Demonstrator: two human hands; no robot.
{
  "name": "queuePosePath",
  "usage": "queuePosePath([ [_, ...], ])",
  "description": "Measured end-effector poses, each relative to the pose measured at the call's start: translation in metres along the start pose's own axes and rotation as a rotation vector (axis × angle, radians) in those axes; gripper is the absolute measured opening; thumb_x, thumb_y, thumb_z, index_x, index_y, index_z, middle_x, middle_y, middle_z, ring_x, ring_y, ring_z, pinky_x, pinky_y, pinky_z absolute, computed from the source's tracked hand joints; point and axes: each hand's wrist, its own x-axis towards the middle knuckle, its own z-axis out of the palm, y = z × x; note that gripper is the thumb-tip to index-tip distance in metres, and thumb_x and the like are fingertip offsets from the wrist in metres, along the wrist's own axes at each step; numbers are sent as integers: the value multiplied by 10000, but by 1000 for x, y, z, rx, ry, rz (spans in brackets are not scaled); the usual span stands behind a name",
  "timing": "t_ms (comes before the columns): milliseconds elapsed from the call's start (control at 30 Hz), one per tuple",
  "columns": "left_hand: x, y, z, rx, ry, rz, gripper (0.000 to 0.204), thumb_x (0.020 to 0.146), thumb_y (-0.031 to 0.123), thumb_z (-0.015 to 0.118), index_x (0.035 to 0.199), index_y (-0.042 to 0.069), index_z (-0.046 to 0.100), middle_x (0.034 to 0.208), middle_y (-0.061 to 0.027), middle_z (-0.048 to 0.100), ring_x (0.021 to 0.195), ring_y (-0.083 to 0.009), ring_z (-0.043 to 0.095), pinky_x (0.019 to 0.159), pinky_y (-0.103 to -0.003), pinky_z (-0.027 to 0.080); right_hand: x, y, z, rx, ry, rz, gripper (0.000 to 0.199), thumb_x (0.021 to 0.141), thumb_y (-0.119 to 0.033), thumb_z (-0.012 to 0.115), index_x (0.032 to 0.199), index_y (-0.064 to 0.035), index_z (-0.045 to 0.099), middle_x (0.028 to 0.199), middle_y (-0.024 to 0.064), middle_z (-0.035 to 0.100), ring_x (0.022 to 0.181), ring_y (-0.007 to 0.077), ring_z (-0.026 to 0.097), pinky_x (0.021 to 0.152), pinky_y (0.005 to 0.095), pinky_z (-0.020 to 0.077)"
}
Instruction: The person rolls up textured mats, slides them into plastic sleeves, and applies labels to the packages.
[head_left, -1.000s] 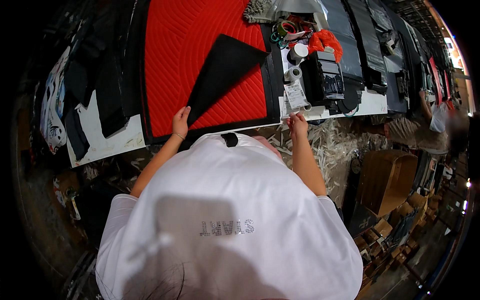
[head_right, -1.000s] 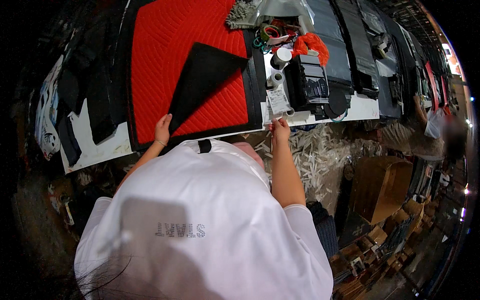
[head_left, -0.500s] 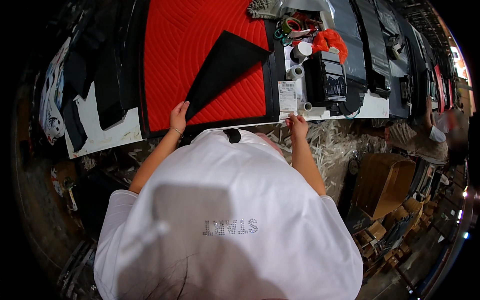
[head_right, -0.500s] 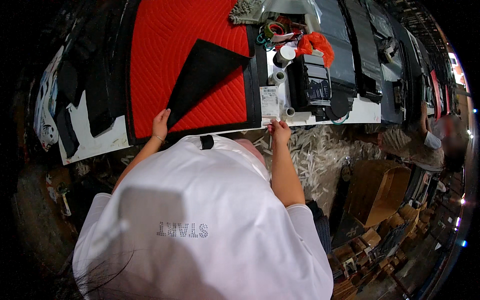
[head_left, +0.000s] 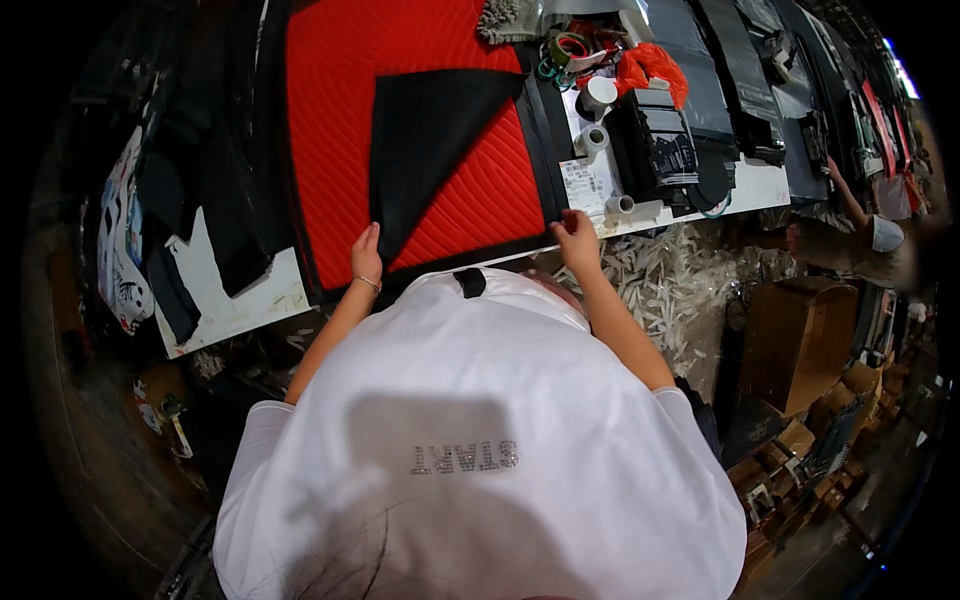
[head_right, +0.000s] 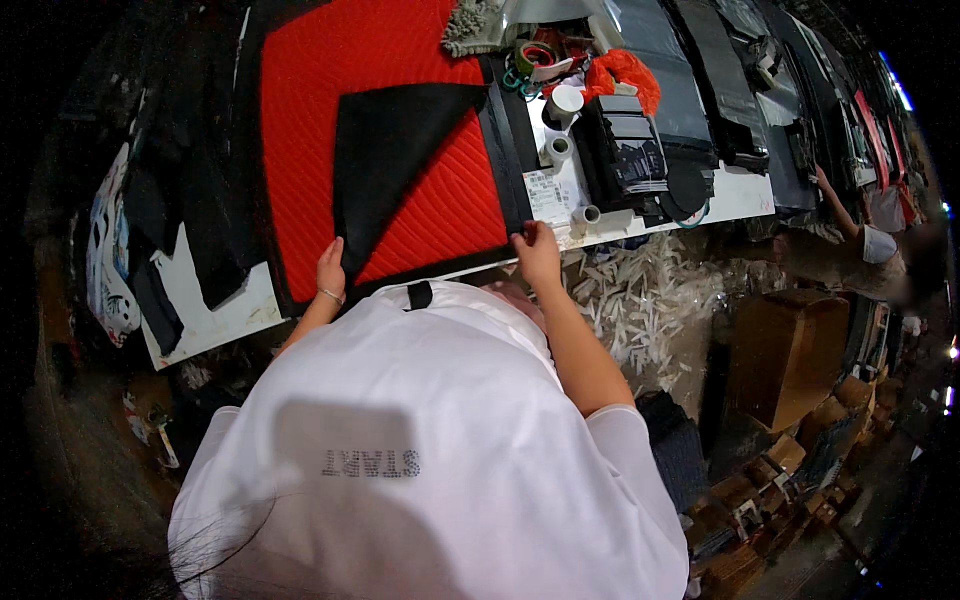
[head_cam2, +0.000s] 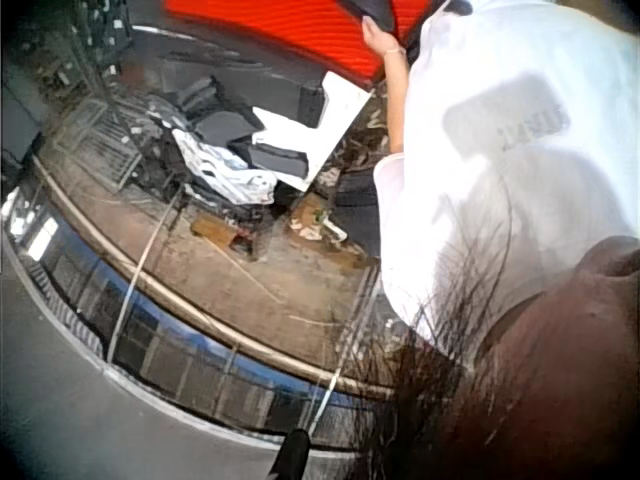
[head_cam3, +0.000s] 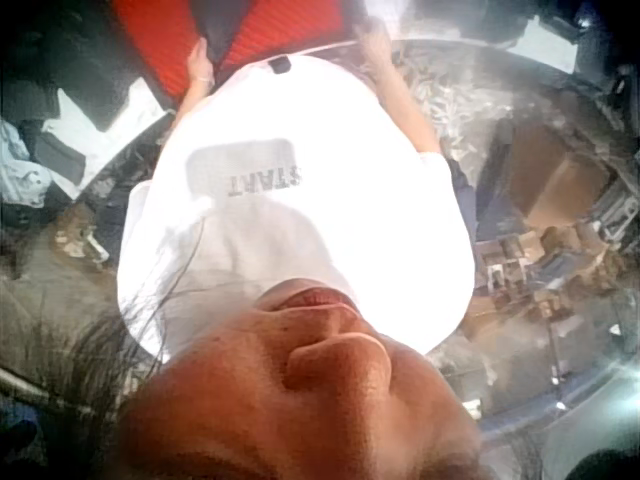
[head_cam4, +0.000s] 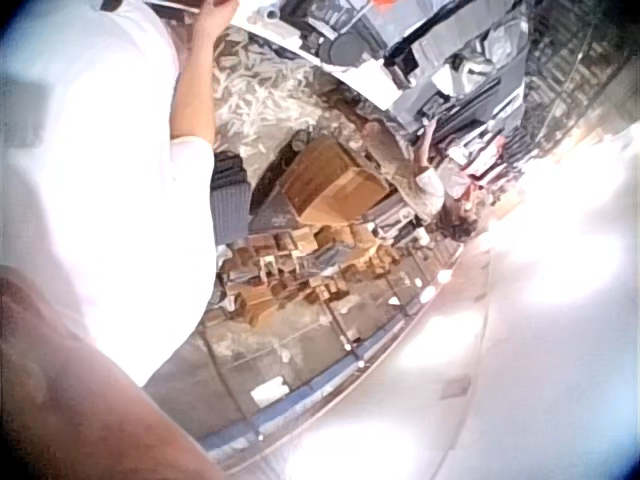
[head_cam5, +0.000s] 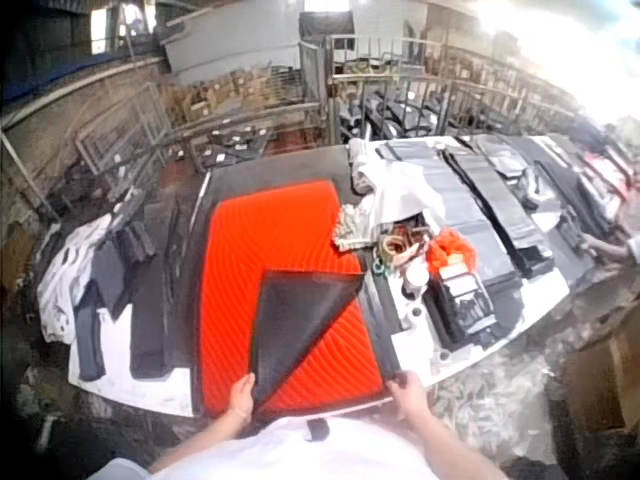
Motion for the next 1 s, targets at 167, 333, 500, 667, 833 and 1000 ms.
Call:
queuePosePath([
  [167,-2,-2,-4,-22,-14,-9,583,1018,413,576,1343,-71,573,1311,-127,636,1212,-204,569,1079,-309,390,14,-39,14,-292,-105,301,576,773,-403,803,1079,63,658,1012,222,699,941,354,680,834,419,530],
  [333,-4,0,-12,45,-83,73,467,1030,329,575,1319,-37,597,1236,-94,659,1146,-166,580,1049,-294,406,49,-44,20,-17,-376,354,620,817,-427,752,1176,74,681,1072,233,720,928,329,706,845,404,537],
  [500,-54,78,15,527,-447,563,507,991,213,613,1439,52,439,1334,-147,586,1149,-235,596,1022,-327,450,48,-178,26,758,-437,284,273,922,-260,668,945,7,721,827,67,670,738,168,619,700,307,491],
  [667,-63,83,29,559,-30,675,446,986,246,635,1331,-14,525,1275,-212,632,1055,-298,642,931,-362,497,47,-253,74,917,-626,28,223,973,-269,630,932,-58,692,771,-22,624,701,86,562,634,266,445],
  [833,-30,77,23,236,105,427,416,984,313,649,1186,-51,627,1111,-200,711,991,-278,661,901,-354,491,51,-246,90,844,-816,-54,348,1017,-373,557,970,-47,671,796,-14,593,681,95,518,635,249,432],
  [1000,-10,53,24,177,229,326,440,983,325,648,1200,-57,627,1140,-186,710,1008,-265,666,919,-353,495,58,-159,51,225,-664,-42,307,953,-311,633,990,-13,697,782,50,647,720,140,606,652,298,487],
])
